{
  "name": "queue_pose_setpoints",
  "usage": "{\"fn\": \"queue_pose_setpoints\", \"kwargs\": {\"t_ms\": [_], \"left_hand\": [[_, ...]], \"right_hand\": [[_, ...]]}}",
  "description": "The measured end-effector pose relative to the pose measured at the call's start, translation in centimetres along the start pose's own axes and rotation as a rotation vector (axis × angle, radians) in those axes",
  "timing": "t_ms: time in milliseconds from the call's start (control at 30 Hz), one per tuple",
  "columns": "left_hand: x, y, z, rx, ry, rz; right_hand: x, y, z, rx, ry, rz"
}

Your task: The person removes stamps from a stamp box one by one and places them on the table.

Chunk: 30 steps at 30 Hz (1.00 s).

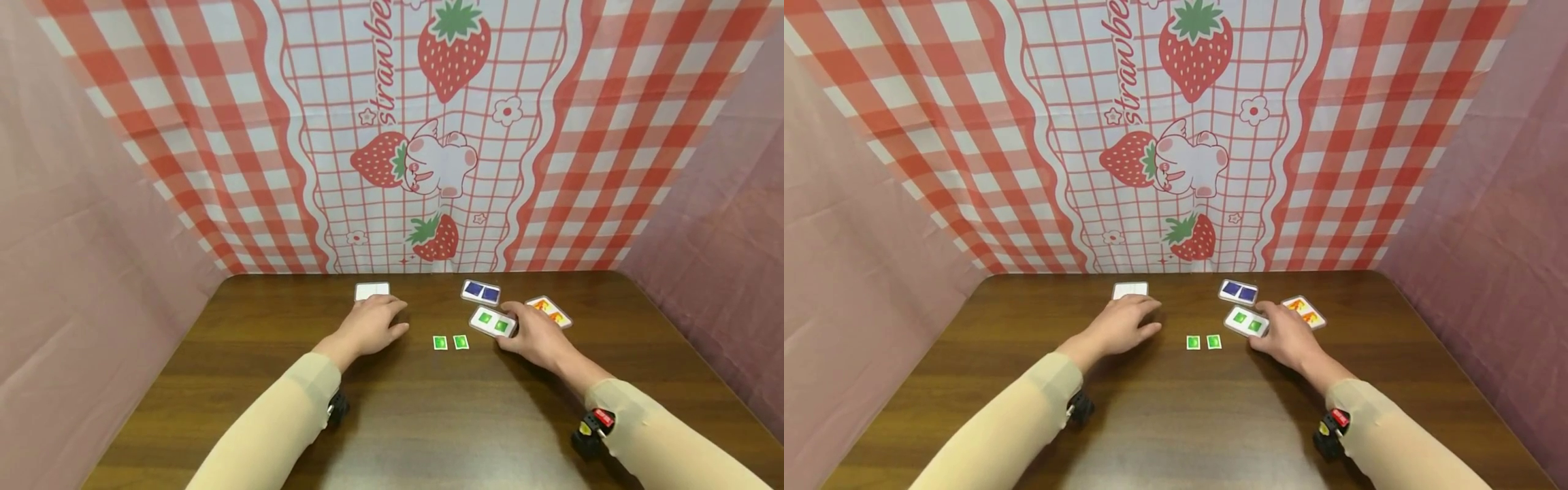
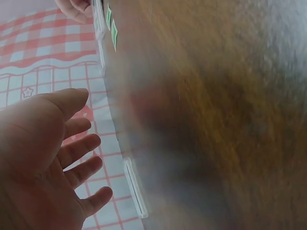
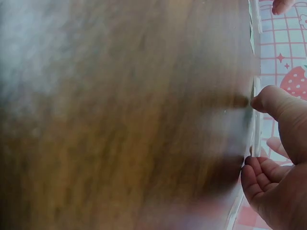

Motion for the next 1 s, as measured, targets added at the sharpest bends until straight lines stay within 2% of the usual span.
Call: {"fn": "queue_pose_setpoints", "kwargs": {"t_ms": [267,433,767,1000], "left_hand": [[-0.9,-0.6,0.5,0.011,-0.108,0.072],[-1.5,-0.9,0.6,0.011,-0.159,0.099],[-2.6,-1.4,0.4,-0.016,-0.220,0.153],[-2.9,-2.0,0.8,-0.016,-0.218,0.170]], "right_hand": [[0.7,0.1,0.1,0.015,0.016,-0.012],[1.9,0.2,0.2,0.011,0.039,-0.054],[5.4,0.3,1.1,0.045,0.094,-0.153],[8.3,0.4,1.8,0.091,0.099,-0.234]]}}
Point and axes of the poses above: each hand's wrist, its own y-axis towards the middle knuckle, its own z-axis out of the palm, x = y × z, the point moved 6 cm from there along y, towards the middle knuckle, and after that the axes turned 14 degrees about x, right-handed, at the moved point
